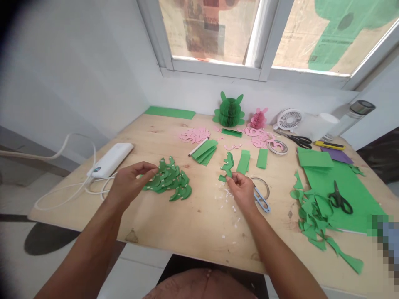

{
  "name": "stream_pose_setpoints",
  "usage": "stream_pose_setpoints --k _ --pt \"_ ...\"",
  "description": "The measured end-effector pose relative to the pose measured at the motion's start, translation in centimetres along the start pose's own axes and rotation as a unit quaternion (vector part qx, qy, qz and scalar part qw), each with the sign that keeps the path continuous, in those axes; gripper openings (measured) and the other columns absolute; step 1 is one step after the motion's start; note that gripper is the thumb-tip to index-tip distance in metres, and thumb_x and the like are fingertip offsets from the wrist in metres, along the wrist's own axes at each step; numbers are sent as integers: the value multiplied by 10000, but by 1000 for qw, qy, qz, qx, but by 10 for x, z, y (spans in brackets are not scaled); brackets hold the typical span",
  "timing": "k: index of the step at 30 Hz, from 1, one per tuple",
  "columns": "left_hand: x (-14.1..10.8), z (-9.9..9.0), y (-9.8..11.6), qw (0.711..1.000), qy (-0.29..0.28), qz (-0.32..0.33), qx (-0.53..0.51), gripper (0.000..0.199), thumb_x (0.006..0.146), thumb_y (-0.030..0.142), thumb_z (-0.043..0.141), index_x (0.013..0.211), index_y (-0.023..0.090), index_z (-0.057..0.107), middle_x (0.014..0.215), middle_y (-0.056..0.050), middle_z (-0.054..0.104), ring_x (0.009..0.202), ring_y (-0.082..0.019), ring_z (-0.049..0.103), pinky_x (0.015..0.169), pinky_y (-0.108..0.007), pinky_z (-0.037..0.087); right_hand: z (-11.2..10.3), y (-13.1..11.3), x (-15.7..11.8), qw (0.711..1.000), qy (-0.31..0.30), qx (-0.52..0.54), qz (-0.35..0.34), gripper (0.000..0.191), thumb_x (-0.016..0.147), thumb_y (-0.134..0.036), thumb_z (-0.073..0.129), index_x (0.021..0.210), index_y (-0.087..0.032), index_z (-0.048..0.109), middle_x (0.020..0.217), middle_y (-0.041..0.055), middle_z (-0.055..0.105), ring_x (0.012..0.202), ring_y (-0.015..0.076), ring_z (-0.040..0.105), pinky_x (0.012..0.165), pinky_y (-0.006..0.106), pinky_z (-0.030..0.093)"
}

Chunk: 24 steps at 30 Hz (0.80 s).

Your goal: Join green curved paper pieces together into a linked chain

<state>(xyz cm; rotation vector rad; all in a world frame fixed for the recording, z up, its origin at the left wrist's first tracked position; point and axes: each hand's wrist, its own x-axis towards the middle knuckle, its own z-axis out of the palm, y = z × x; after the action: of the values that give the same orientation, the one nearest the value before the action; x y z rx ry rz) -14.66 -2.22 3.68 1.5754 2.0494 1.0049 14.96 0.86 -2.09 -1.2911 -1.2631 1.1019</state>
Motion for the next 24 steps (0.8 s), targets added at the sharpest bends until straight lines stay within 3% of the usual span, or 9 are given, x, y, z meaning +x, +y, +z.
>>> stream_pose_setpoints --k 6,10,16,20,24 --pt "3 4 2 971 -50 -58 -226 241 617 388 676 718 175 628 596 -15 637 530 -136 548 506 -237 402 0 3 1 1000 -9 4 -2 262 690 -416 631 651 -166 568 491 -58 393 434 75 326 416 212 232" --pt "4 9 0 948 -66 -99 -294 283 568 386 730 703 159 626 645 -36 666 600 -149 585 572 -249 438 0 0 0 1000 -8 1 5 271 684 -427 635 646 -168 569 479 -61 396 425 76 320 418 216 227" --pt "3 25 19 878 -168 -135 -427 258 617 364 717 724 155 610 696 -56 681 581 -127 573 578 -251 443 1 -4 -2 1000 -20 11 12 262 685 -418 646 655 -170 567 472 -65 398 425 76 314 430 219 219" --pt "7 45 43 879 -181 -126 -422 286 604 367 719 741 143 606 659 -68 666 571 -145 574 543 -257 428 3 -4 -3 996 -43 66 30 270 665 -426 669 653 -172 578 482 -57 444 423 76 341 429 217 236" --pt "11 72 68 890 -174 -86 -413 369 619 346 700 911 150 592 560 -19 630 595 -160 604 555 -247 423 4 -3 -4 992 -63 103 44 261 656 -415 683 687 -167 610 506 -47 485 429 76 355 433 215 238"
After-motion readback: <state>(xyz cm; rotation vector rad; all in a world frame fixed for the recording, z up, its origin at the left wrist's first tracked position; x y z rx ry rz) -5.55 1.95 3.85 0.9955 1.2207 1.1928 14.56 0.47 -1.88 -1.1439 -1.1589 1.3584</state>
